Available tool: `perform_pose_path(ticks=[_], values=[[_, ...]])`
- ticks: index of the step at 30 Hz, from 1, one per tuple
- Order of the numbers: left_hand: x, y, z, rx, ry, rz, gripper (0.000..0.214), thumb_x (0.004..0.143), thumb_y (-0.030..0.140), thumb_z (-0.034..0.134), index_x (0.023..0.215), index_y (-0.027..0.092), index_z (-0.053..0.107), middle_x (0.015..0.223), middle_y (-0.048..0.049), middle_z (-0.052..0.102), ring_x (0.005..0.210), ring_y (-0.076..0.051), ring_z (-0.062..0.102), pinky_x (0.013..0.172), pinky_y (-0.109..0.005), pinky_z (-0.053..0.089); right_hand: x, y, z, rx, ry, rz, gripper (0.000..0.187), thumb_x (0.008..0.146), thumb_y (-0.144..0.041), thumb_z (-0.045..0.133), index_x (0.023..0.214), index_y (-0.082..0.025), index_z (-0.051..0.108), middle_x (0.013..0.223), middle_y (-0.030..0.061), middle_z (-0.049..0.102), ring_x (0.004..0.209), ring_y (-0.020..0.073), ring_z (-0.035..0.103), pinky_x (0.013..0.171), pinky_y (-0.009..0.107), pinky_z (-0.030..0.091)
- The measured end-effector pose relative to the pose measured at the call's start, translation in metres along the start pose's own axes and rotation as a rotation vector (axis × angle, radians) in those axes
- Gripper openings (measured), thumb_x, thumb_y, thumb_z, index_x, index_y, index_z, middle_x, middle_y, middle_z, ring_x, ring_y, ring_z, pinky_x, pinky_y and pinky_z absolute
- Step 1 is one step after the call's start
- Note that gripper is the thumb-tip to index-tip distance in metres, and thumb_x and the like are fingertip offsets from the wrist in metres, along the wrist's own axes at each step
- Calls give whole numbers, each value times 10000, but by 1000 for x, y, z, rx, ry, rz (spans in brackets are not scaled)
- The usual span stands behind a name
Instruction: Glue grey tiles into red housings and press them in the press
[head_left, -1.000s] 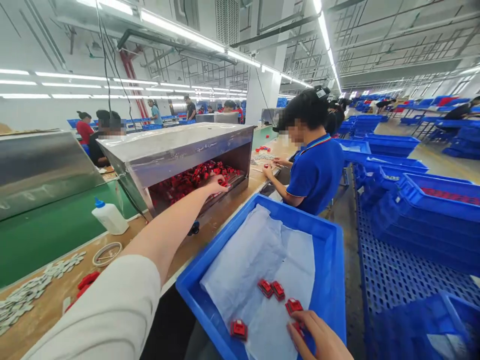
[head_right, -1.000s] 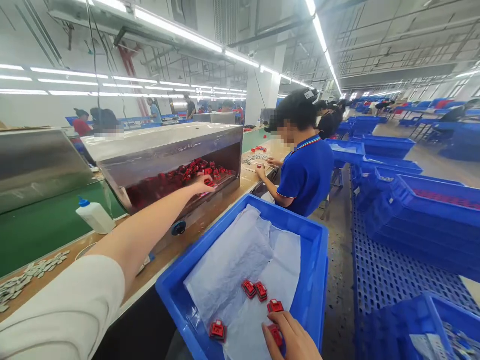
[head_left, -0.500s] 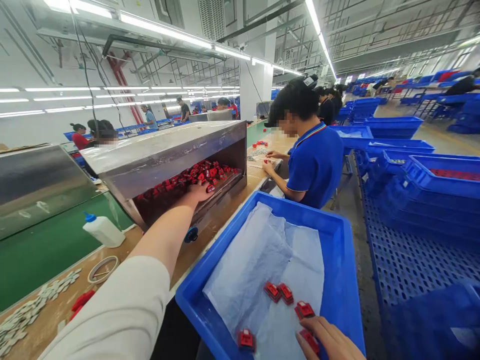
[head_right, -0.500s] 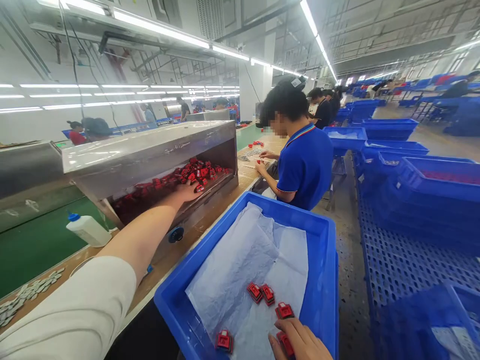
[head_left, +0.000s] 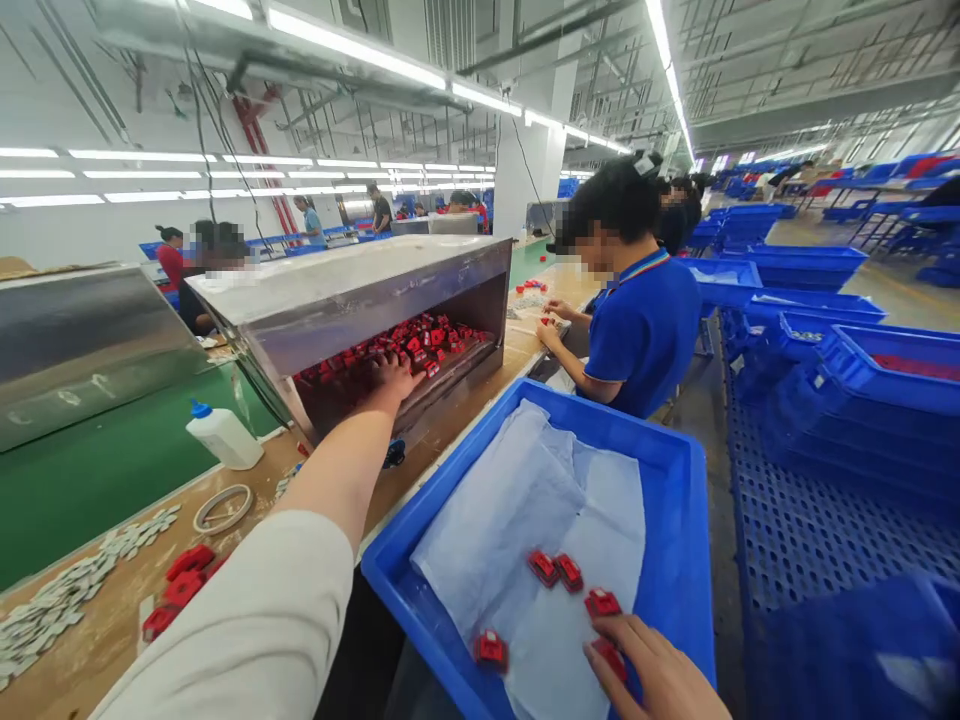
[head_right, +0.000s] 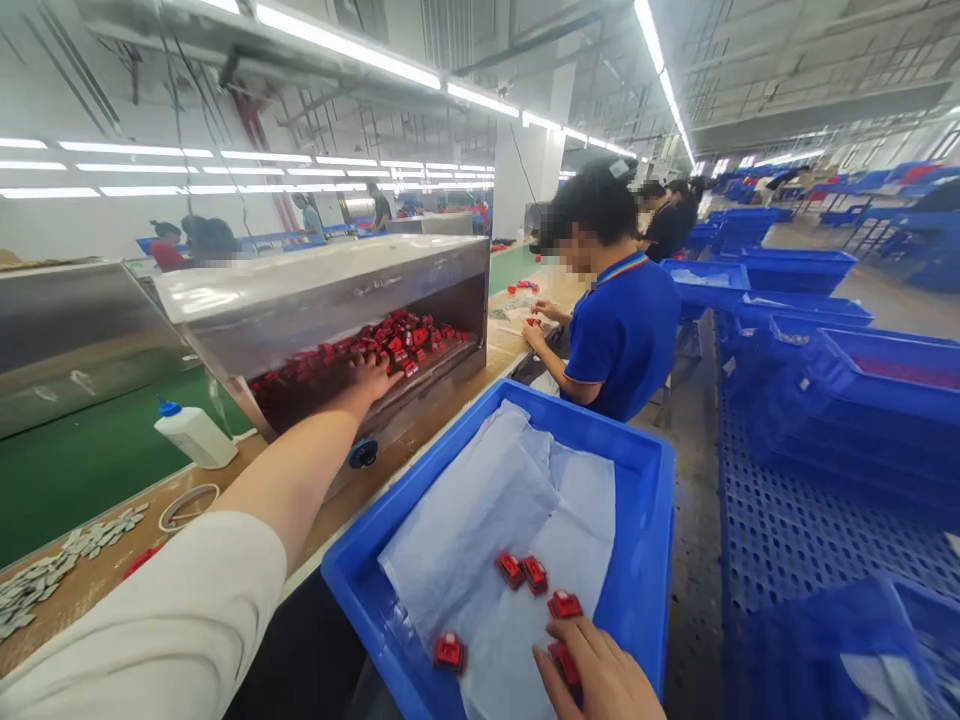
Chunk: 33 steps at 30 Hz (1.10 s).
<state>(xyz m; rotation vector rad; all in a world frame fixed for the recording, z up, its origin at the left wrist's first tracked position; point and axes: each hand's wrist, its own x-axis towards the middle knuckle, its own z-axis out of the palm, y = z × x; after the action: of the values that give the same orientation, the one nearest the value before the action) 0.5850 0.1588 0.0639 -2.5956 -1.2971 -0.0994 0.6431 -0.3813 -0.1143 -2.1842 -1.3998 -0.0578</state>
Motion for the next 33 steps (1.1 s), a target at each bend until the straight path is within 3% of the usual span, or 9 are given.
perform_pose_path(ticks=[4,8,11,13,16,19,26,30,33], values=[[-7,3,-17,-22,58,108,654,1080,533,448,1579,111,466,1714,-244,351,1589,-431,237,1271,-670,155,6,-30,-20,-74,-160,117,320,1027,-493,569,1146,-266,762,1172,92,784,1018,285,763,880,409,604],[-32,39,-38,-81,155,368,543,1138,428,309,1539,106,483,1741,-181,295,1619,-344,140,1311,-596,118,33,-41,-37,-118,-376,180,381,1015,-347,601,1370,-218,652,1367,140,671,1206,284,683,1018,384,544],[-100,83,-35,-111,77,634,475,1102,504,397,1309,182,678,1414,-131,644,1387,-299,520,1205,-480,386,66,-41,-41,-234,-481,202,514,1001,-339,654,1493,-224,556,1412,160,612,1261,306,648,1020,373,529],[-166,105,-20,-84,-134,844,525,1013,631,537,1248,195,711,1170,-140,734,1105,-317,694,986,-459,543,86,-42,-37,-339,-580,216,718,942,-390,760,1585,-263,467,1459,187,575,1241,348,661,970,392,544],[-259,118,11,-36,-502,1100,624,897,666,690,1343,230,675,1117,-156,760,917,-326,751,783,-417,580,107,-42,-20,-413,-691,185,966,864,-550,833,1670,-329,347,1527,222,514,1189,389,695,918,415,557],[-305,121,35,-1,-632,1175,455,822,446,833,1203,213,748,965,-137,794,818,-320,762,702,-381,567,114,-42,3,-403,-738,90,786,957,-633,683,1629,-317,427,1501,215,536,1155,363,716,913,403,551],[-296,134,25,-84,-669,1198,247,793,418,859,961,252,784,902,-60,818,840,-254,764,713,-316,557,118,-33,35,-424,-738,-70,473,1105,-409,425,1483,-164,567,1373,242,596,1040,325,749,821,377,538],[-256,103,-11,-75,-455,845,303,896,455,770,1138,273,771,1008,-77,825,958,-264,775,790,-320,554,110,-26,35,-410,-716,-91,560,1073,-390,481,1598,-195,464,1450,253,559,1062,335,751,840,385,534],[-200,55,-42,27,-304,547,293,1029,194,519,1214,117,732,1138,-233,786,1093,-344,752,914,-435,534,105,-24,33,-383,-718,-43,516,1060,-308,455,1568,-244,515,1432,231,580,1001,313,757,784,363,517]])
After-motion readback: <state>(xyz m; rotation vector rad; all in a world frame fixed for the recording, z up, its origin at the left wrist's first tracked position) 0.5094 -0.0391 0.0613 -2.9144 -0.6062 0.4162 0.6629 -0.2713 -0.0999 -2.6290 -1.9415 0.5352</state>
